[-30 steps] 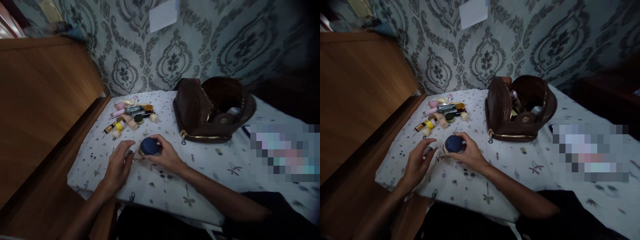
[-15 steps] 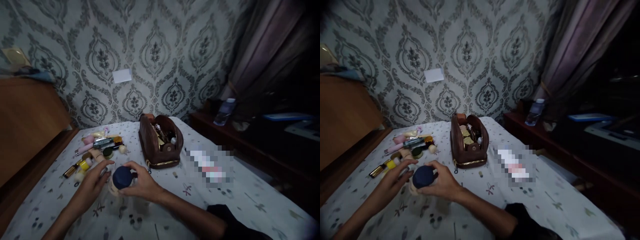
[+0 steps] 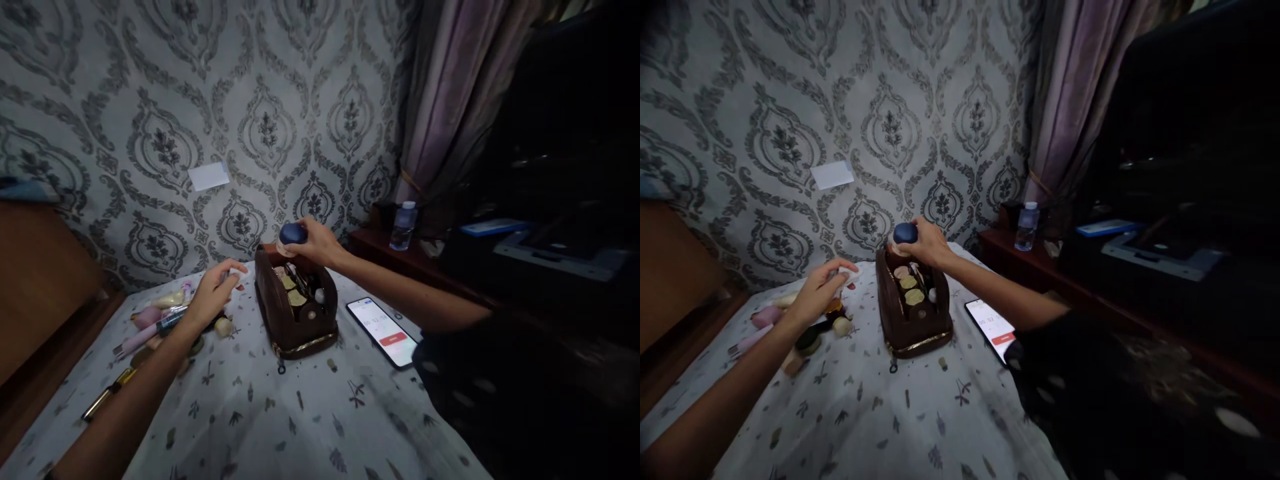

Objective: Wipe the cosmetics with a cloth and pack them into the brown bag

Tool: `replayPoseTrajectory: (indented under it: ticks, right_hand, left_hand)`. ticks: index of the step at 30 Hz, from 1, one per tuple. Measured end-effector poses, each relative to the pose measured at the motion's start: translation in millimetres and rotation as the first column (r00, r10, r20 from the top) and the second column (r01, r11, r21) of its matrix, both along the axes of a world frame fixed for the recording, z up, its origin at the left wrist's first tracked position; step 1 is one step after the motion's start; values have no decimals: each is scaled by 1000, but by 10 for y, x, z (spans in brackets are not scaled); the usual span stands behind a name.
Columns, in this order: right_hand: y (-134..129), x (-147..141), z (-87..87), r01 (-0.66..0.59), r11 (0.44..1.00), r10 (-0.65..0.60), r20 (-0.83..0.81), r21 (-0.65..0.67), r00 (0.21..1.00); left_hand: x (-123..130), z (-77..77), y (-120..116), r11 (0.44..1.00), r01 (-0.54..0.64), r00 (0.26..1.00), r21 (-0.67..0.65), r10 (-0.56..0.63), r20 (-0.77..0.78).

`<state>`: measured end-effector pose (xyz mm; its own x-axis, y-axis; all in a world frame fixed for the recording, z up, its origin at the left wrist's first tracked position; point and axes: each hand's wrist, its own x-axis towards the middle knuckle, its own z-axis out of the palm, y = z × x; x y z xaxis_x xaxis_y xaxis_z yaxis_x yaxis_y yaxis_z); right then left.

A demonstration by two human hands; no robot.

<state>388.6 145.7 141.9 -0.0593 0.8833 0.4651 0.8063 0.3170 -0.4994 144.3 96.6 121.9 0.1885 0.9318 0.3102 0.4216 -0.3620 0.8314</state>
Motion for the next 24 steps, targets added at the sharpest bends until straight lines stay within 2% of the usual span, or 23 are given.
replayPoseTrajectory:
  ticks: [1,3,9,14,17,20,22,24]
  right_hand:
    - [112,19,1,0,998,7,123,-56,992]
    - [297,15,-27,-40,989,76,256,-140,964]
    - [624,-206,-190,-139,954,235,372,-267,898]
    - [820,-390,-351,-125,937,263,421,-327,868]
    - [912,-411,-424,-107,938,254,439,-331,862]
    - [977,-391,-466,-112,939,256,441,-326,860]
    - [1013,-378,-481,-125,942,259,436,-312,862]
    - [1045,-378,-489,-147,945,265,425,-291,865]
  left_hand:
    - [43,-7,27,1000,10,1000,8,-9,-10]
    - [95,-42,52,999,32,998,32,-31,-48]
    - [42,-240,2,975,117,975,189,-77,-207]
    - [34,-352,-30,935,209,905,287,-74,-418]
    - [125,-352,-4,920,222,802,324,17,-598]
    - [248,-319,44,914,212,628,347,145,-764]
    - [316,-293,73,920,219,540,325,164,-826]
    - [358,-270,89,927,224,499,300,155,-853]
